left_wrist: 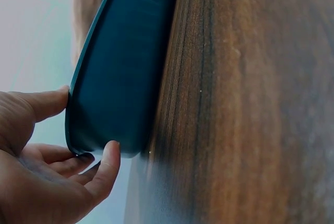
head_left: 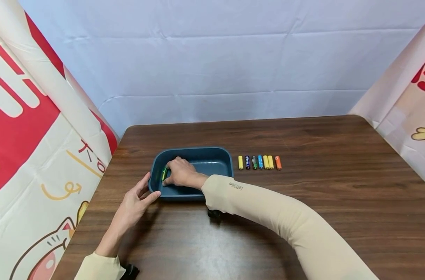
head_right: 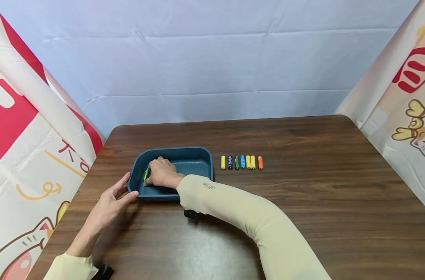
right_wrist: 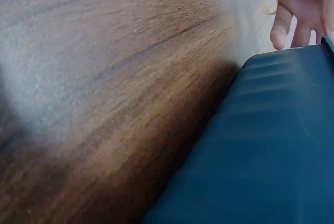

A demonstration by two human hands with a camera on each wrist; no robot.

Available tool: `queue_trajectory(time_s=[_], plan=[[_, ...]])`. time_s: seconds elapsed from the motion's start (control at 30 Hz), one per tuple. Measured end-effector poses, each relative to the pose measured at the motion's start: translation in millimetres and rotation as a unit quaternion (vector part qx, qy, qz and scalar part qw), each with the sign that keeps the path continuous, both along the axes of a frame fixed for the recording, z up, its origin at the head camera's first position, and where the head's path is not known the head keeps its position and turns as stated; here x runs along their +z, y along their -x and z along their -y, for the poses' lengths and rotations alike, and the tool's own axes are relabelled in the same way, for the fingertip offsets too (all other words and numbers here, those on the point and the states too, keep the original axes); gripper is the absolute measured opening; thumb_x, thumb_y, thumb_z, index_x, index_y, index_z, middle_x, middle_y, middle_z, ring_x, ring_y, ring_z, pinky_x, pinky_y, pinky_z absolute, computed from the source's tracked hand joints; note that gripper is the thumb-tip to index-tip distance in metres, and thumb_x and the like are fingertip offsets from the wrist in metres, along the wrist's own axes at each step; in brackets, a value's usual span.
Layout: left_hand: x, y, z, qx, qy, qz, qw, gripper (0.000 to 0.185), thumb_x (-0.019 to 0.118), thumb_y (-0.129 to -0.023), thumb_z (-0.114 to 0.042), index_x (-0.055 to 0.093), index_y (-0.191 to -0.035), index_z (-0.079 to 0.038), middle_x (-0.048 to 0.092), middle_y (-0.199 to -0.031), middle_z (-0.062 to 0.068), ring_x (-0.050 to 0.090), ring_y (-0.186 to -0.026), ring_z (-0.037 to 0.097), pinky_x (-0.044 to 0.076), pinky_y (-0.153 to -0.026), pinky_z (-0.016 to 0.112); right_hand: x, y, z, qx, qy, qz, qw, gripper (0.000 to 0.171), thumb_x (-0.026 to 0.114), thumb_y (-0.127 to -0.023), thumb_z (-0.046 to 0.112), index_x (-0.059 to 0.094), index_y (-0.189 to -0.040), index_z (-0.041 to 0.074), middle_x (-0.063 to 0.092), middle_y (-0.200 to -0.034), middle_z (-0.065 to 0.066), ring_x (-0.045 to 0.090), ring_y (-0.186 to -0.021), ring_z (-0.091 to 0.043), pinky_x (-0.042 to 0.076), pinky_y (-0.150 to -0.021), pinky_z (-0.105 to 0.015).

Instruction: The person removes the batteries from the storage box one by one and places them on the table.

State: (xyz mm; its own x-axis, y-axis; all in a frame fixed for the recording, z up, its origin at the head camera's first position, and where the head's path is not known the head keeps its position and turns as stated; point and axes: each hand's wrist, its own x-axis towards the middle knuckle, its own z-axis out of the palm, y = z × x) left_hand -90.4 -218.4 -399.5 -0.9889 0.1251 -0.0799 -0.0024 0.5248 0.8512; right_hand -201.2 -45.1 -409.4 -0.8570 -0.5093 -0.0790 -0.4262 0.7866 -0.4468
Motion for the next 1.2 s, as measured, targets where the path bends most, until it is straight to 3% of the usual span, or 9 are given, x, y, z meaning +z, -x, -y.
queue_trajectory(time_s=[0.37, 0.7, 1.13, 1.2], plan=[[-1.1, -1.3, 0.0, -0.002, -0.008, 0.006, 0.9999, 0.080, 0.068, -0.102, -0.023, 0.021, -0.164, -0.004, 0.037, -0.159, 0.029, 0.045, -0.141, 0.045, 0.042, -0.107, 0.047, -2.9, -3.2, 3.5, 0.006, -0.029, -0.011, 1.000, 0.056, 0.077, -0.094, 0.044, 0.065, -0.141, 0.017, 0.063, -0.123, -0.007, 0.057, -0.102, -0.018, 0.054, -0.082, -0.033], [-1.3, -0.3, 0.4, -0.003, -0.008, 0.001, 1.0000, 0.079, 0.067, -0.103, -0.023, 0.020, -0.164, -0.003, 0.034, -0.161, 0.028, 0.045, -0.141, 0.044, 0.042, -0.107, 0.046, 0.1, -0.4, 1.8, 0.018, 0.003, 0.007, 1.000, 0.052, 0.077, -0.095, 0.037, 0.066, -0.140, 0.015, 0.065, -0.131, -0.004, 0.059, -0.109, -0.017, 0.054, -0.088, -0.031], [-1.9, -1.0, 1.0, 0.000, -0.011, -0.006, 0.9999, 0.078, 0.067, -0.103, -0.023, 0.022, -0.164, -0.005, 0.036, -0.160, 0.027, 0.045, -0.141, 0.044, 0.042, -0.107, 0.048, 8.2, 1.3, 0.1, 0.015, 0.058, 0.039, 0.997, 0.047, 0.080, -0.091, 0.033, 0.070, -0.132, 0.012, 0.070, -0.115, 0.000, 0.059, -0.081, -0.012, 0.050, -0.066, -0.023], [-1.5, -0.8, 0.9, 0.000, -0.007, -0.005, 1.0000, 0.078, 0.067, -0.103, -0.024, 0.022, -0.164, -0.005, 0.035, -0.161, 0.026, 0.044, -0.141, 0.044, 0.042, -0.108, 0.048, 10.7, 0.6, -1.3, 0.019, 0.070, 0.043, 0.996, 0.045, 0.080, -0.091, 0.032, 0.071, -0.129, 0.011, 0.070, -0.106, 0.000, 0.059, -0.077, -0.012, 0.049, -0.063, -0.022]])
